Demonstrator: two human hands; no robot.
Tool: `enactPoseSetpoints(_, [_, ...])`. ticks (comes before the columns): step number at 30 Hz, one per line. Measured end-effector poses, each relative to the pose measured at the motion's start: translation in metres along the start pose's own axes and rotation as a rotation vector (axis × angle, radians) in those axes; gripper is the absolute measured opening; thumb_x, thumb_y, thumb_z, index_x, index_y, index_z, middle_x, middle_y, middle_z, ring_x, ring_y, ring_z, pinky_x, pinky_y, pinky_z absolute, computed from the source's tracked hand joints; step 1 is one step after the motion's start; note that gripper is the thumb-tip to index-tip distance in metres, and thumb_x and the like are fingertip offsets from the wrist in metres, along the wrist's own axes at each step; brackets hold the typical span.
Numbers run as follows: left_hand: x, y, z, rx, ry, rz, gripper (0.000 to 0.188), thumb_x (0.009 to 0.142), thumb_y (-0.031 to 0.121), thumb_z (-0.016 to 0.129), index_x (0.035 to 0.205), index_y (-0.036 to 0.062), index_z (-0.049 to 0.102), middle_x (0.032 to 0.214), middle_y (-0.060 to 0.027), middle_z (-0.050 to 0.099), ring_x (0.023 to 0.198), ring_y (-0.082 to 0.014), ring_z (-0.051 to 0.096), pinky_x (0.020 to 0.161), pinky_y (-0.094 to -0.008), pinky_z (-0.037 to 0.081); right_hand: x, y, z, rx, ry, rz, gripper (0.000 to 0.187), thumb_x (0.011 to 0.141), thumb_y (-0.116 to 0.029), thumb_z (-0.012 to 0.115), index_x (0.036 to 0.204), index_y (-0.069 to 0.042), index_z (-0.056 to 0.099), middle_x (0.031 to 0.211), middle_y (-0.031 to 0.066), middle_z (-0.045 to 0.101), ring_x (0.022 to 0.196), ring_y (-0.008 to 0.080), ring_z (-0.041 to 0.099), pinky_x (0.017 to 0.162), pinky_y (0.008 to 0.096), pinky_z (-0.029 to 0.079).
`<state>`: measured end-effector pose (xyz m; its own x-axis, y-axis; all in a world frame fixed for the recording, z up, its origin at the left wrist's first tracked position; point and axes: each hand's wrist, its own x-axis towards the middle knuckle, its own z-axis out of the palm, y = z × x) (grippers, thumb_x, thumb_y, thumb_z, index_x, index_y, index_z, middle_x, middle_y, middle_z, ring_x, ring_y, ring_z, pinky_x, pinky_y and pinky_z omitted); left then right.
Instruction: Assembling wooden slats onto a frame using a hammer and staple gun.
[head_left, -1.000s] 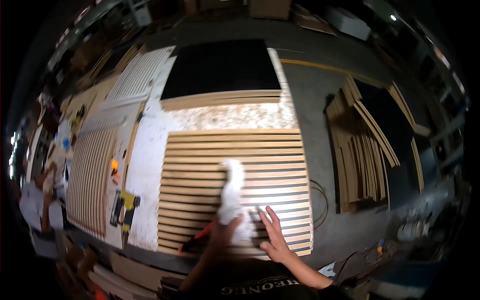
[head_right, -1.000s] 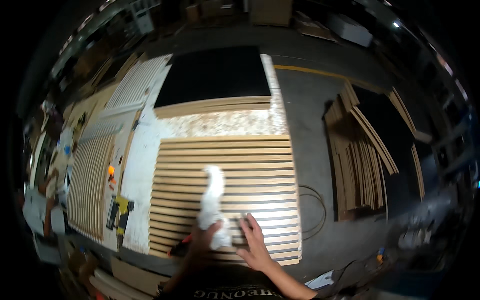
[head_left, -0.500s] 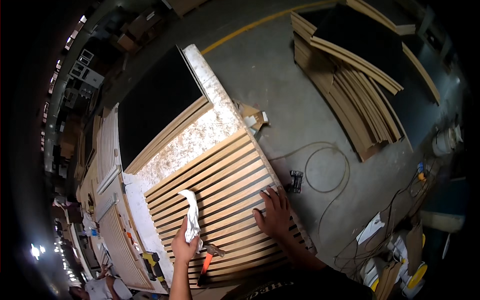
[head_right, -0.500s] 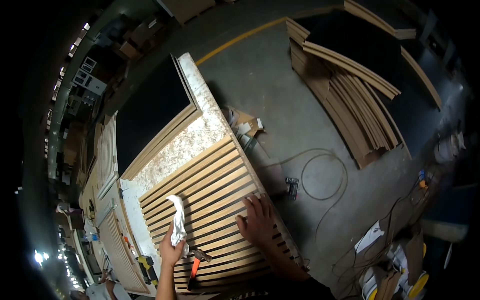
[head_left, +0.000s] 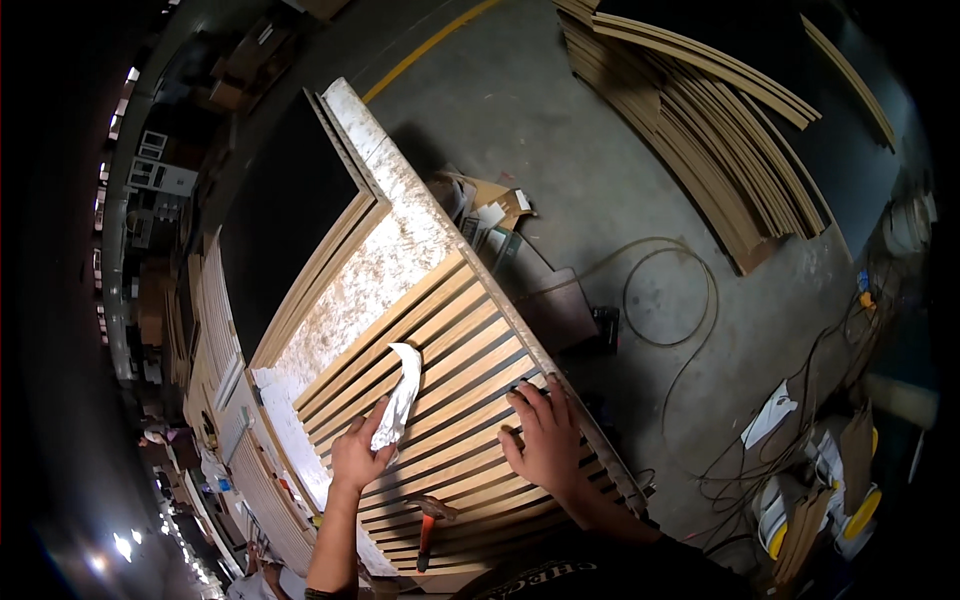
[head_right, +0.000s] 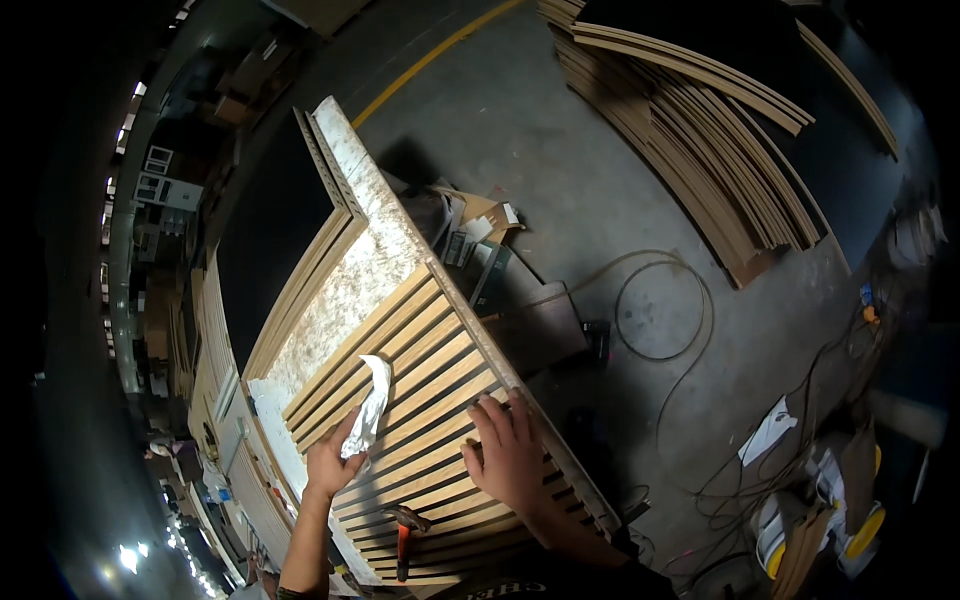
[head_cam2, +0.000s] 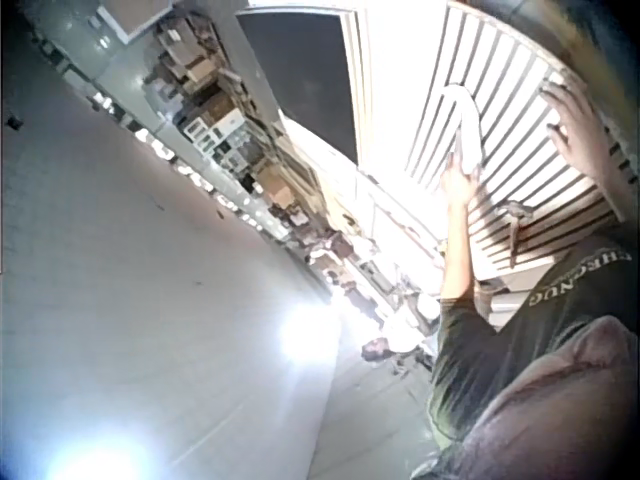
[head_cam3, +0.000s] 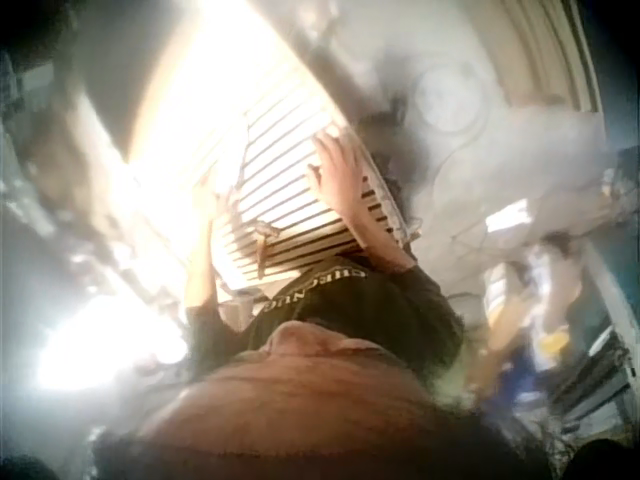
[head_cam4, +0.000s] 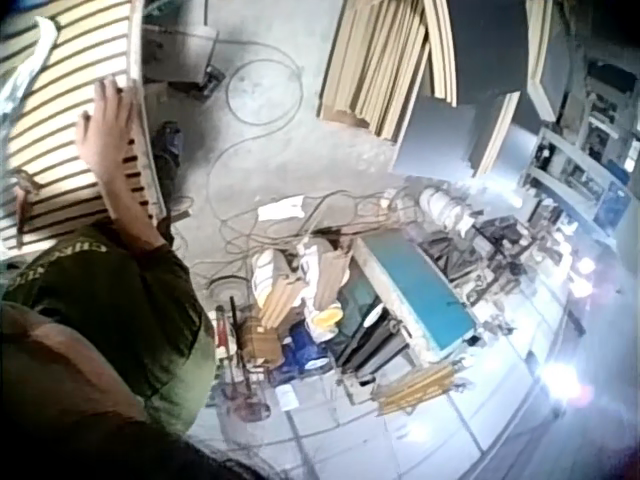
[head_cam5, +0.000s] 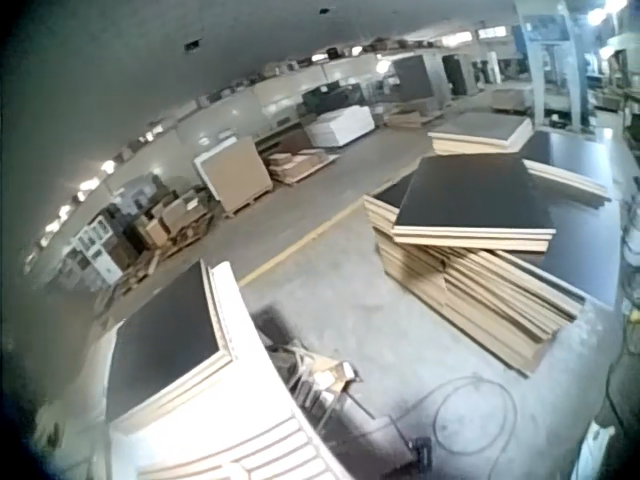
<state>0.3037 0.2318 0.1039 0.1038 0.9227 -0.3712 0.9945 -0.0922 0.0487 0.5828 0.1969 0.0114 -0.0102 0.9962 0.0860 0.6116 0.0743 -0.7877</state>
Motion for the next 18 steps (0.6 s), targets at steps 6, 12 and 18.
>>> enactPoseSetpoints(6, [0.043,0.015,-0.024,0.015,-0.056,0.118,0.073,0.062,0.017,0.067,0.131,0.0229,0.045,0.092,-0.0193,0.062,0.076,-0.0347,0.062,0.070,-0.0393,0.049,0.001,-0.003,-0.005,0.009,-0.015,0.019,0.051,0.070,-0.025,0.067,0.116,-0.008,0.052,0.124,0.0096,0.045,0.122,0.0369,0.035,0.094,0.0495,0.034])
enactPoseSetpoints(12, [0.112,0.088,-0.043,0.047,-0.082,0.289,0.065,0.067,0.022,0.064,0.130,0.0231,0.046,0.094,-0.0168,0.063,0.082,-0.0339,0.061,0.074,-0.0391,0.049,-0.002,-0.001,-0.005,0.002,0.007,0.012,0.052,0.071,-0.025,0.066,0.117,-0.007,0.052,0.125,0.0097,0.045,0.122,0.0357,0.035,0.096,0.0479,0.033])
enactPoseSetpoints(18, [0.104,0.070,-0.014,0.044,0.017,0.326,0.071,0.067,0.023,0.067,0.133,0.0282,0.041,0.087,-0.0146,0.061,0.075,-0.0333,0.060,0.068,-0.0416,0.049,-0.007,0.002,0.000,0.045,0.024,0.006,0.053,0.072,-0.026,0.065,0.119,-0.007,0.050,0.126,0.0101,0.045,0.124,0.0349,0.033,0.098,0.0457,0.031])
